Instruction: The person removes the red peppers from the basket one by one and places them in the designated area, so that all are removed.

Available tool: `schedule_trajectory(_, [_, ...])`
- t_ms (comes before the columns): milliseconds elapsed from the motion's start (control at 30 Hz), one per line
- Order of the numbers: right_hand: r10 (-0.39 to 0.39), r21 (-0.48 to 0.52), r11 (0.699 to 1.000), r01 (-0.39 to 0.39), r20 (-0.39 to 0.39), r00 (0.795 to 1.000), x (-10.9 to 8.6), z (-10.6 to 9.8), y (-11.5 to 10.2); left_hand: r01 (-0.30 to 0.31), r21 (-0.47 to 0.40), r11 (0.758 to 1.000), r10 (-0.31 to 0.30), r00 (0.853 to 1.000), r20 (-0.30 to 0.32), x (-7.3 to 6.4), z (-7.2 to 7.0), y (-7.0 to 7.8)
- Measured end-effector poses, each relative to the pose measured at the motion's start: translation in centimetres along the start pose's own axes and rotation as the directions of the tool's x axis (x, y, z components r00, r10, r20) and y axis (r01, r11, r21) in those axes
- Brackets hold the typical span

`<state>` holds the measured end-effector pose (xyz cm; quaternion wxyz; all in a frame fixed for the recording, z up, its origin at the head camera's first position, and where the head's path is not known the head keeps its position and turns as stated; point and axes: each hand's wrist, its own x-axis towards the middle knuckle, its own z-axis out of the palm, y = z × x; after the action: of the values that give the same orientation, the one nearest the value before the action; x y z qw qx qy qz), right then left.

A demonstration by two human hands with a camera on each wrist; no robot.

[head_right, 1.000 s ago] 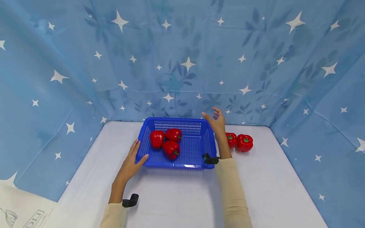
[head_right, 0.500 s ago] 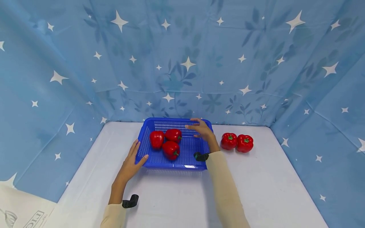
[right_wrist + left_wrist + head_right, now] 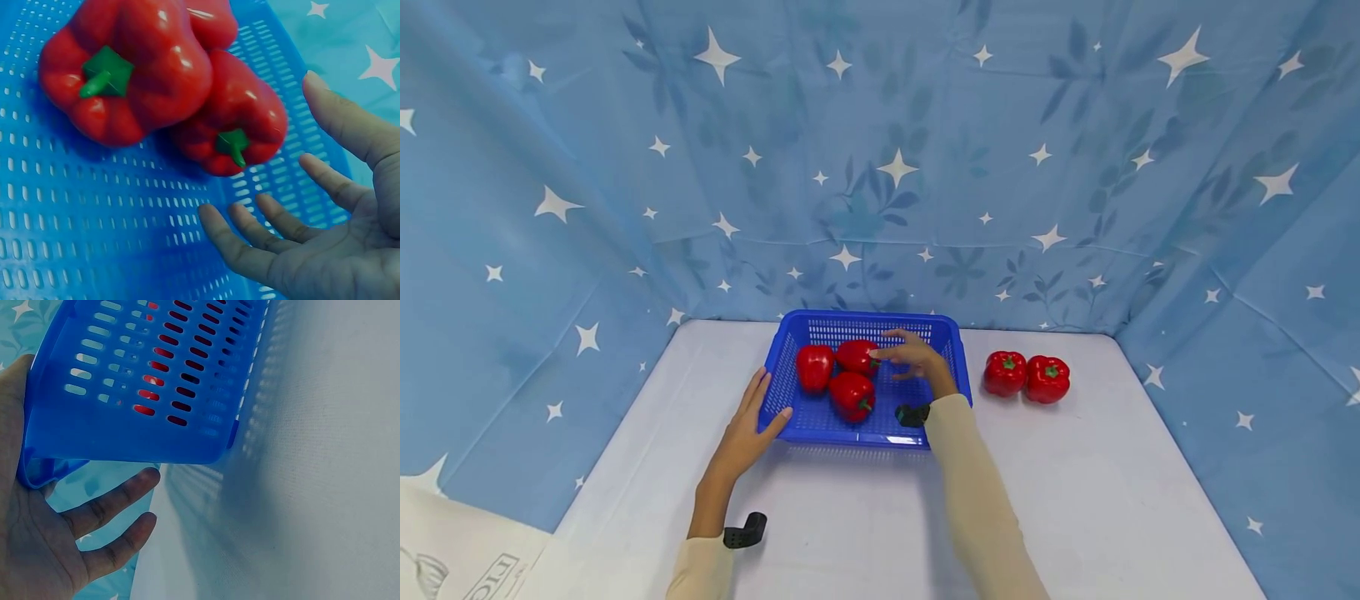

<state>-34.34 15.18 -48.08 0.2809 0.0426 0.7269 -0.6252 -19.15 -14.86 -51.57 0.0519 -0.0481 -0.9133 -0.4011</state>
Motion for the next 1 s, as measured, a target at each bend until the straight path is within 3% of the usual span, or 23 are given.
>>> schedule_trajectory(533, [0.046, 0.064, 0.997, -0.045, -0.009, 0.999, 1.6, 1.9, 0.5, 0.006, -0.012, 1.0, -0.006, 1.0, -0.003, 0.0, 0.1, 0.0])
schedule_trajectory(1000, [0.047, 0.032, 0.998, -0.046, -0.053, 0.997, 1.6, 3.2, 0.5, 0.002, -0.013, 1.0, -0.002, 1.0, -0.008, -0.1, 0.1, -0.1])
